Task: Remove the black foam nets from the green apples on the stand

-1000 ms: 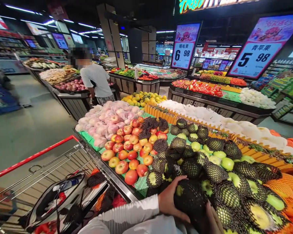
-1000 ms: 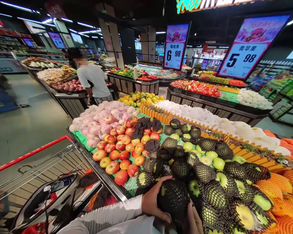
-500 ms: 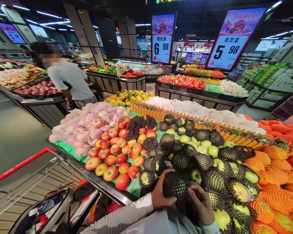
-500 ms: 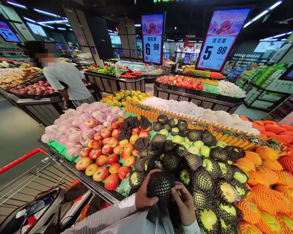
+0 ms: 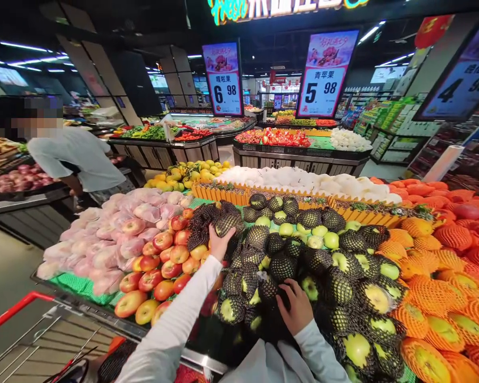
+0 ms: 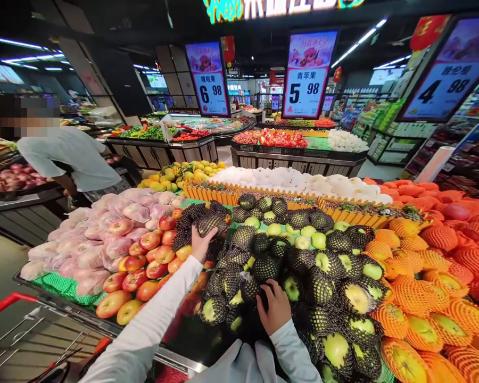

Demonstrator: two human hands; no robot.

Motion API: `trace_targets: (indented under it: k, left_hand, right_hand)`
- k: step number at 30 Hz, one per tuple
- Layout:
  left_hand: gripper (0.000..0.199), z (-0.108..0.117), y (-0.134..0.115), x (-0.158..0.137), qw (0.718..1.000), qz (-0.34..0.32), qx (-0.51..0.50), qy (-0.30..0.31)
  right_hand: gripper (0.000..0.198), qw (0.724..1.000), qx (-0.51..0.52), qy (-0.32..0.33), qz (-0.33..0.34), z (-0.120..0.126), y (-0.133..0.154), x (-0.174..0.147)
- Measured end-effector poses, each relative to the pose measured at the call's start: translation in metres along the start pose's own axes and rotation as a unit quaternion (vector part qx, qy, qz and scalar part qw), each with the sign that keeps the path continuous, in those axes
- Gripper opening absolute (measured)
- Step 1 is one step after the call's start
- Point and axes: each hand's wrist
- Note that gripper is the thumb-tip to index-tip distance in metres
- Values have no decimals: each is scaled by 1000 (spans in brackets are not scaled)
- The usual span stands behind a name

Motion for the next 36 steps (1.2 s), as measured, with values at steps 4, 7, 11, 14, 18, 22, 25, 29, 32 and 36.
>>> trace_targets:
  k: [4, 7, 11, 14, 18, 22, 25, 29, 32, 36]
  left_hand:
    - [79, -30, 14, 53, 978, -143, 146, 52]
    - [79, -54, 16, 72, 921, -213, 270, 184]
    - [83, -85, 21, 81, 867, -233, 321, 301]
    - [78, -106, 28, 83, 830, -228, 355, 364]
    - [76, -119, 28, 90, 807, -215, 375, 403]
    - [68, -112, 13, 97, 813, -222, 350, 410]
    - [50, -98, -1, 88, 831, -235, 304, 403]
    - [62, -79, -7, 52, 836, -209, 285, 419]
    - [88, -72, -4, 27, 844, -189, 299, 403]
    - [87, -72, -7, 23, 852, -189, 304, 381]
  right_hand:
    - [22, 1000, 6, -3, -4, 3, 0, 2]
    - [21, 1000, 8, -8, -8, 2, 1, 2]
    - [21, 1000, 18, -18, -13, 2, 1, 1]
    - [21, 999, 22, -19, -16, 3, 1, 1]
    - [21, 999, 22, -11, -24, 3, 1, 0]
    - [20, 999, 24, -1, -23, 3, 1, 1]
    - [20, 999, 23, 6, -25, 3, 1, 1]
    - [20, 999, 18, 9, -29, 3, 2, 2]
    - [21, 999, 16, 11, -28, 3, 2, 1]
    - [21, 1000, 20, 12, -20, 3, 1, 1]
Point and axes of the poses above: each hand's wrist, its own x-axis towards the middle knuckle, its own z-axis out of the back of the hand, y = z × x, and after that the axes turned 13 degrees about -y, right-handed
